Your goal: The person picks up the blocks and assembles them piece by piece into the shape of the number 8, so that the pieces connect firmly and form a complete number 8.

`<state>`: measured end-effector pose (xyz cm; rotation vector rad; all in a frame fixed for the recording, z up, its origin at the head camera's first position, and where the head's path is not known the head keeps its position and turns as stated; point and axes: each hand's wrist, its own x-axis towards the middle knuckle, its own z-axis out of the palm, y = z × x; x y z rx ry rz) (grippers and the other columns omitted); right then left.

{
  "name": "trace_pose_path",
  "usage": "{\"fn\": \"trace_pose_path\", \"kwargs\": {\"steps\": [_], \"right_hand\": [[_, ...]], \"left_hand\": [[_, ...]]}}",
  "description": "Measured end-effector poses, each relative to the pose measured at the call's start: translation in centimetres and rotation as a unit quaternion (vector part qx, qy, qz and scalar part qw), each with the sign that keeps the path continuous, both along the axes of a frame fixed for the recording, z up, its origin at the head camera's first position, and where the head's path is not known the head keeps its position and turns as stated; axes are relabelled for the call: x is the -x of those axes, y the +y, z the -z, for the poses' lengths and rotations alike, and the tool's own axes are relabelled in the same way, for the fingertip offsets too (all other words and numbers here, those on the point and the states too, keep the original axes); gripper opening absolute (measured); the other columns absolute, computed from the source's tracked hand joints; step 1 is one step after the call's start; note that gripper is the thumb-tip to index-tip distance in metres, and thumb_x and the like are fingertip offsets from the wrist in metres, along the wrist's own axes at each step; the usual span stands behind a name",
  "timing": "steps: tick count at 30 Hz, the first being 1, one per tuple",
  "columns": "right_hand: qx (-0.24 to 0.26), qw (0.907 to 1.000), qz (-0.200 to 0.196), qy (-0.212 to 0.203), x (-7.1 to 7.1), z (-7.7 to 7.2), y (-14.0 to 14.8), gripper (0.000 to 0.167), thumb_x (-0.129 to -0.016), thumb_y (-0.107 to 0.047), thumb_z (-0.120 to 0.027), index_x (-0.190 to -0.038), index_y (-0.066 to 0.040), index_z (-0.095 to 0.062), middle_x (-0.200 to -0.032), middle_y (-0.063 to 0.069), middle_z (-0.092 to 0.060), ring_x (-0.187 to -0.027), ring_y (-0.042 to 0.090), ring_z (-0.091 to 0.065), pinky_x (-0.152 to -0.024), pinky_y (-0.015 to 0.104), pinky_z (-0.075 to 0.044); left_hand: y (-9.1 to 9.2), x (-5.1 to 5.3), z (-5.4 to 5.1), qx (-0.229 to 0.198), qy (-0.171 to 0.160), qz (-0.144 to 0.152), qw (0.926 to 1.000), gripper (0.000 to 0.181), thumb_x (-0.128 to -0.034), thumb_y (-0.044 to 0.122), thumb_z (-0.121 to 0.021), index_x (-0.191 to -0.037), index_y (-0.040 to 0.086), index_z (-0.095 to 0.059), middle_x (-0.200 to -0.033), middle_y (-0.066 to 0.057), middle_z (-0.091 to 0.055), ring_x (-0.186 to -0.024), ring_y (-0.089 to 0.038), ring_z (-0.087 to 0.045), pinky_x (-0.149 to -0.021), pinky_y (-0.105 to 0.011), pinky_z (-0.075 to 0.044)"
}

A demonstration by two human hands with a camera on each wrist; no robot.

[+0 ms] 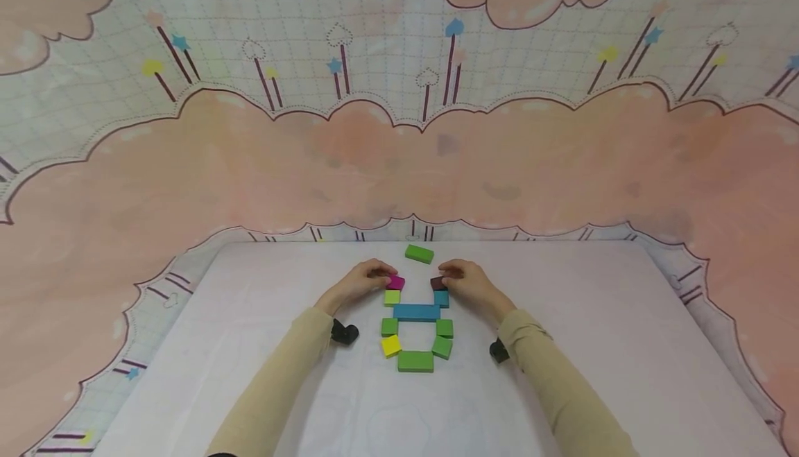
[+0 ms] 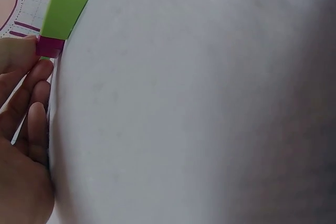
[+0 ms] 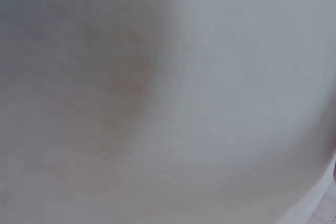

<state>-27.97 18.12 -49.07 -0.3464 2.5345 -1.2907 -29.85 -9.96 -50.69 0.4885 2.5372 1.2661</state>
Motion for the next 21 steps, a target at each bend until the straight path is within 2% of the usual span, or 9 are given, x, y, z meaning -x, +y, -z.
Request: {"fn": "trace_pose_path", "kwargs": {"steps": [9, 15, 21], "right_hand": [[-0.011, 0.9979, 0.013, 0.063, 1.3, -0.9, -0.1, 0.035, -0.092, -0.005, -0.057, -0.127, 0.000, -0.056, -0.116, 0.020, -0.063, -0.108, 0.033, -0.058, -0.096, 0.047, -0.048], [-0.015, 0.9978, 0.027, 0.058, 2.2, -2.0, -0.7, 0.035, -0.093, -0.008, -0.057, -0.128, -0.002, -0.056, -0.118, 0.020, -0.061, -0.110, 0.033, -0.056, -0.095, 0.046, -0.049], [-0.029, 0.9956, 0.016, 0.088, 3.0, -3.1, -1.7, 0.035, -0.091, -0.008, -0.060, -0.125, 0.000, -0.057, -0.118, 0.022, -0.062, -0.110, 0.036, -0.056, -0.092, 0.046, -0.051]], "left_hand": [[0.1, -0.1, 0.2, -0.017, 0.005, 0.001, 0.9998, 0.026, -0.0919, 0.019, -0.061, -0.117, 0.015, -0.066, -0.121, -0.006, -0.063, -0.119, -0.024, -0.055, -0.109, -0.044, -0.038], [0.0, -0.2, 0.3, -0.022, 0.013, 0.007, 0.9996, 0.026, -0.0918, 0.019, -0.061, -0.117, 0.014, -0.065, -0.119, -0.006, -0.064, -0.117, -0.024, -0.056, -0.107, -0.044, -0.040], [-0.2, 0.1, 0.6, -0.021, 0.017, 0.006, 0.9996, 0.025, -0.0917, 0.022, -0.061, -0.116, 0.016, -0.065, -0.117, -0.004, -0.064, -0.115, -0.022, -0.057, -0.106, -0.042, -0.041]]}}
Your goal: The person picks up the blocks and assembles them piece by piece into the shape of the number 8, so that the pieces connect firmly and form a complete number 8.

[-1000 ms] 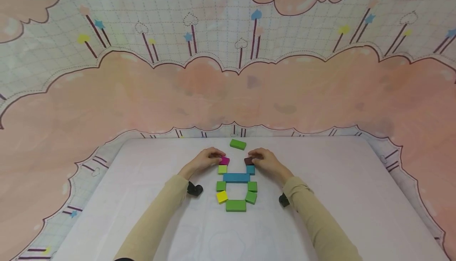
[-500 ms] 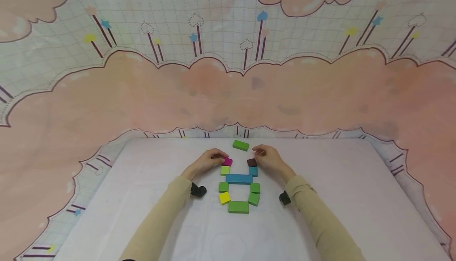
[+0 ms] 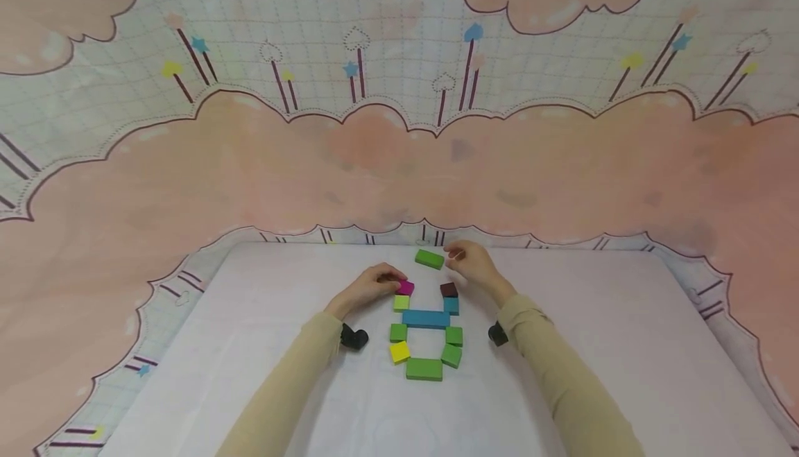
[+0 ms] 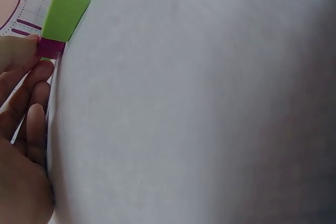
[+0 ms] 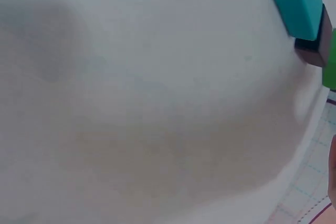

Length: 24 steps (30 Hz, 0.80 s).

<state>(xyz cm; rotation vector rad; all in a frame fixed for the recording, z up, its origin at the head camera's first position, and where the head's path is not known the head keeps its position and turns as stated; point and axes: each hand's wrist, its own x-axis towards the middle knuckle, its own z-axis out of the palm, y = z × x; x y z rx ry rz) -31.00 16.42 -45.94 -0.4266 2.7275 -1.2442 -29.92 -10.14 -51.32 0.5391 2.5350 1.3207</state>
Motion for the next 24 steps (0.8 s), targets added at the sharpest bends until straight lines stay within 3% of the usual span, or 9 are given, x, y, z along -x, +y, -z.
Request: {"fn": "trace_pose_path", "kwargs": {"steps": [6, 11, 24], "right_hand": [[-0.044, 0.9983, -0.020, 0.032, 0.7, -0.8, -1.1, 0.036, -0.088, -0.011, -0.063, -0.121, 0.003, -0.059, -0.115, 0.023, -0.063, -0.107, 0.037, -0.058, -0.090, 0.047, -0.051], [-0.061, 0.9978, -0.021, 0.015, 1.4, -1.1, -1.8, 0.037, -0.087, -0.013, -0.065, -0.121, 0.002, -0.060, -0.119, 0.022, -0.062, -0.111, 0.037, -0.056, -0.093, 0.048, -0.049], [-0.087, 0.9960, -0.022, 0.006, 2.5, 0.7, -2.5, 0.041, -0.084, -0.014, -0.070, -0.120, 0.002, -0.060, -0.116, 0.021, -0.059, -0.107, 0.035, -0.057, -0.092, 0.047, -0.050]], "left_hand": [[-0.1, -0.2, 0.0, 0.000, -0.002, -0.002, 1.0000, 0.025, -0.0915, 0.020, -0.061, -0.116, 0.016, -0.066, -0.117, -0.004, -0.064, -0.116, -0.022, -0.056, -0.107, -0.043, -0.040], [-0.2, -0.3, -0.2, 0.001, 0.006, 0.001, 1.0000, 0.025, -0.0912, 0.019, -0.061, -0.116, 0.014, -0.066, -0.116, -0.006, -0.065, -0.116, -0.023, -0.056, -0.106, -0.043, -0.041], [0.1, -0.6, -0.3, -0.006, -0.002, 0.000, 1.0000, 0.024, -0.0917, 0.018, -0.061, -0.115, 0.016, -0.066, -0.116, -0.004, -0.064, -0.116, -0.021, -0.056, -0.107, -0.041, -0.040]]}}
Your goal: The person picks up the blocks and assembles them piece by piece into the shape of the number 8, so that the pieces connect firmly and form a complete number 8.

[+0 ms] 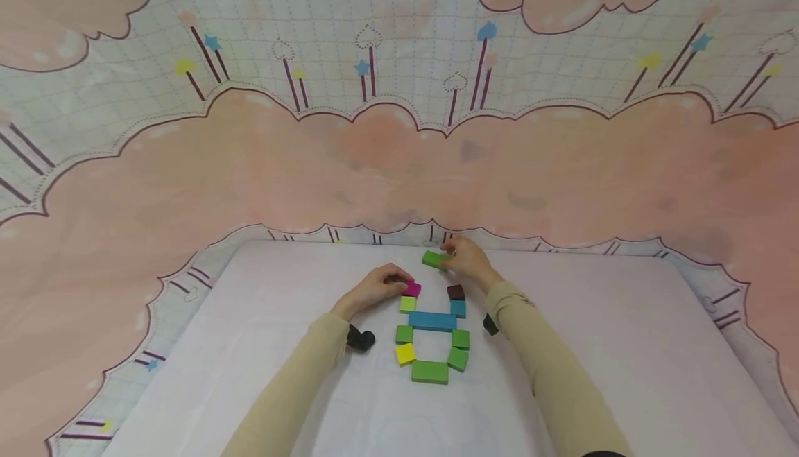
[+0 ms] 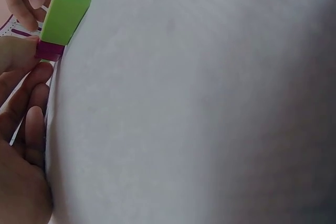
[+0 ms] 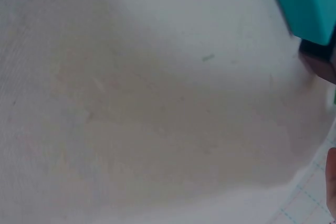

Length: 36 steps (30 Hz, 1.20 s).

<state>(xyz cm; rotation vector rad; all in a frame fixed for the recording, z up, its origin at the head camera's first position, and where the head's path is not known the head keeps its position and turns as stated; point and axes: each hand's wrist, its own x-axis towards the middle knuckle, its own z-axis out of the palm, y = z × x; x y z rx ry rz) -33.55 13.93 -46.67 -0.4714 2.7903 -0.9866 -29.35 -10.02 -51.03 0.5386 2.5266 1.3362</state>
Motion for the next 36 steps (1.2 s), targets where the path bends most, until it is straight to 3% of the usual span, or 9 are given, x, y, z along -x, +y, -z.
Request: {"fn": "trace_pose_path", "kwargs": {"steps": [25, 36], "right_hand": [[-0.060, 0.9977, 0.020, 0.022, -0.1, 1.1, -0.7, 0.041, -0.083, -0.019, -0.072, -0.118, 0.000, -0.064, -0.112, 0.017, -0.061, -0.106, 0.033, -0.056, -0.096, 0.048, -0.046], [-0.064, 0.9974, 0.020, 0.027, -0.2, 1.2, -0.9, 0.037, -0.083, -0.020, -0.072, -0.114, -0.001, -0.065, -0.109, 0.016, -0.062, -0.103, 0.031, -0.056, -0.093, 0.047, -0.048]], "left_hand": [[0.1, -0.3, -0.1, 0.008, -0.011, -0.007, 0.9999, 0.025, -0.0920, 0.022, -0.061, -0.116, 0.018, -0.065, -0.118, -0.002, -0.064, -0.118, -0.020, -0.055, -0.108, -0.040, -0.039], [0.0, -0.3, -0.1, 0.011, -0.008, -0.008, 0.9999, 0.025, -0.0921, 0.022, -0.062, -0.116, 0.018, -0.066, -0.118, -0.002, -0.064, -0.118, -0.020, -0.055, -0.108, -0.040, -0.040]]}}
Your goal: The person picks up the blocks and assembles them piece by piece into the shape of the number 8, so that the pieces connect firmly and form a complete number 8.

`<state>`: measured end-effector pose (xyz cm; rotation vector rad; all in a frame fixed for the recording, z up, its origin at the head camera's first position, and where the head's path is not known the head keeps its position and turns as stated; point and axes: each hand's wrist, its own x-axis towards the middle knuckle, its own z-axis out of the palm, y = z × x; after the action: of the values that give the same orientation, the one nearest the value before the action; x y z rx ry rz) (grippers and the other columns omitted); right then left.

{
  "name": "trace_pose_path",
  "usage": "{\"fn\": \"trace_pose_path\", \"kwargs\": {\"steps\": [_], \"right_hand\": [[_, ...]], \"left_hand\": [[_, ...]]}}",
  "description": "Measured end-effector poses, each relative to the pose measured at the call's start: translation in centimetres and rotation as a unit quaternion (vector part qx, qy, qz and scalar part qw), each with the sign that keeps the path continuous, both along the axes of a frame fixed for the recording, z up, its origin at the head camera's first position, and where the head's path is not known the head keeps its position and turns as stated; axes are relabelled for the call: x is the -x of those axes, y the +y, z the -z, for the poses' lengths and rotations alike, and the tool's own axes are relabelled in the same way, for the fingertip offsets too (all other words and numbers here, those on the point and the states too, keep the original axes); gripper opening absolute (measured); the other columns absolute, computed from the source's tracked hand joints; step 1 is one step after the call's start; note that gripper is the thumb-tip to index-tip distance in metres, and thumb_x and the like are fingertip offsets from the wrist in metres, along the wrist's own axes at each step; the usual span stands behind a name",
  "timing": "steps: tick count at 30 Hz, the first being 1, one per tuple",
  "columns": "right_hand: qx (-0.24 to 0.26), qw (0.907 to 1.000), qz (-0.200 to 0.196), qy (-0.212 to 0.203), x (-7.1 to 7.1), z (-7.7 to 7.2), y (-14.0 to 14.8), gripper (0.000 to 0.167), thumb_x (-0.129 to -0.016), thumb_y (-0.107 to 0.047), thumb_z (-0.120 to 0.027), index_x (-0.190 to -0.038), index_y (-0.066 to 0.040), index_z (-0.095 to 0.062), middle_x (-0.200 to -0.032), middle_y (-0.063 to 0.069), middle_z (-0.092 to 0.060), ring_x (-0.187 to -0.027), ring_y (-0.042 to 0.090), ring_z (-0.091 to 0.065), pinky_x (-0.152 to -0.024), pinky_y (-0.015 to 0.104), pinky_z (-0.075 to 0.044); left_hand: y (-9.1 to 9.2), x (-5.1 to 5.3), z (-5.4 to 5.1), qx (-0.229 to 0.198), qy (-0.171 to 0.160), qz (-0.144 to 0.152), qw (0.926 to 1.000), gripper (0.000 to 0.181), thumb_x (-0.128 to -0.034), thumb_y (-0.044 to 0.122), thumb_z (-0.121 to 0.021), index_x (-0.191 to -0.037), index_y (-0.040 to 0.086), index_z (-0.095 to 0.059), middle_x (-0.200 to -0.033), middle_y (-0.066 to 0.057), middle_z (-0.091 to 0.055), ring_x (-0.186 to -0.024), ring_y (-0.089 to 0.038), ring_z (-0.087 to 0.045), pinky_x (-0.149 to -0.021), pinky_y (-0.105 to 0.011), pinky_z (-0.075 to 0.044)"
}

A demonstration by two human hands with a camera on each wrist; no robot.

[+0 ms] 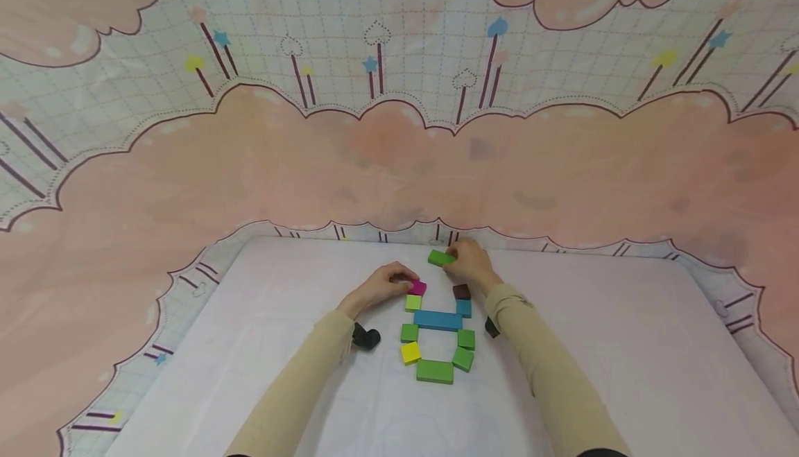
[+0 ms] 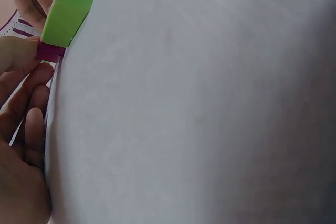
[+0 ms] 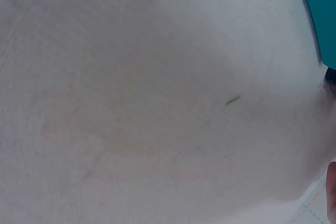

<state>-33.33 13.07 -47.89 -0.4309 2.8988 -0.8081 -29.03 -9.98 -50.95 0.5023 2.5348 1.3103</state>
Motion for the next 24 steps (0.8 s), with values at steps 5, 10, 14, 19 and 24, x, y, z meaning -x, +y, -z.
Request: {"fn": "trace_pose_path", "kwargs": {"steps": [5, 10, 14, 19, 24], "right_hand": [[0.010, 0.9999, -0.003, -0.007, 0.1, 0.1, 0.1, 0.035, -0.083, -0.019, -0.071, -0.113, -0.002, -0.066, -0.108, 0.015, -0.062, -0.101, 0.031, -0.056, -0.092, 0.047, -0.049], [0.024, 0.9994, -0.009, -0.025, 0.0, 0.4, 0.2, 0.036, -0.082, -0.019, -0.071, -0.114, -0.003, -0.065, -0.110, 0.015, -0.062, -0.103, 0.030, -0.057, -0.093, 0.047, -0.049], [0.033, 0.9990, -0.017, -0.027, -0.4, 0.3, 0.4, 0.035, -0.082, -0.020, -0.071, -0.113, -0.003, -0.065, -0.111, 0.015, -0.063, -0.105, 0.031, -0.058, -0.094, 0.048, -0.049], [0.043, 0.9981, -0.035, -0.028, -0.8, 0.1, 0.4, 0.034, -0.083, -0.020, -0.071, -0.113, -0.004, -0.065, -0.111, 0.016, -0.064, -0.105, 0.031, -0.058, -0.095, 0.048, -0.048], [0.044, 0.9978, -0.047, -0.019, -1.2, 0.1, 0.3, 0.034, -0.082, -0.021, -0.071, -0.112, -0.004, -0.066, -0.110, 0.015, -0.065, -0.105, 0.031, -0.058, -0.095, 0.048, -0.048]], "left_hand": [[0.0, 0.2, 0.2, -0.003, 0.005, 0.001, 1.0000, 0.025, -0.0919, 0.021, -0.062, -0.116, 0.016, -0.066, -0.118, -0.003, -0.064, -0.118, -0.020, -0.055, -0.108, -0.040, -0.040], [0.0, 0.3, 0.4, -0.005, 0.005, 0.002, 1.0000, 0.024, -0.0918, 0.021, -0.062, -0.115, 0.016, -0.066, -0.116, -0.003, -0.065, -0.116, -0.019, -0.056, -0.107, -0.039, -0.041], [0.2, 0.2, 0.4, -0.007, 0.003, 0.002, 1.0000, 0.024, -0.0922, 0.022, -0.061, -0.115, 0.017, -0.066, -0.116, -0.003, -0.064, -0.115, -0.020, -0.056, -0.106, -0.039, -0.042], [0.2, 0.2, 0.2, -0.007, -0.001, -0.004, 1.0000, 0.025, -0.0915, 0.022, -0.062, -0.116, 0.016, -0.066, -0.117, -0.003, -0.064, -0.116, -0.020, -0.056, -0.106, -0.039, -0.041], [0.1, 0.2, 0.2, -0.005, 0.003, -0.006, 1.0000, 0.026, -0.0905, 0.020, -0.063, -0.116, 0.015, -0.066, -0.118, -0.004, -0.064, -0.118, -0.021, -0.055, -0.108, -0.040, -0.039]]}}
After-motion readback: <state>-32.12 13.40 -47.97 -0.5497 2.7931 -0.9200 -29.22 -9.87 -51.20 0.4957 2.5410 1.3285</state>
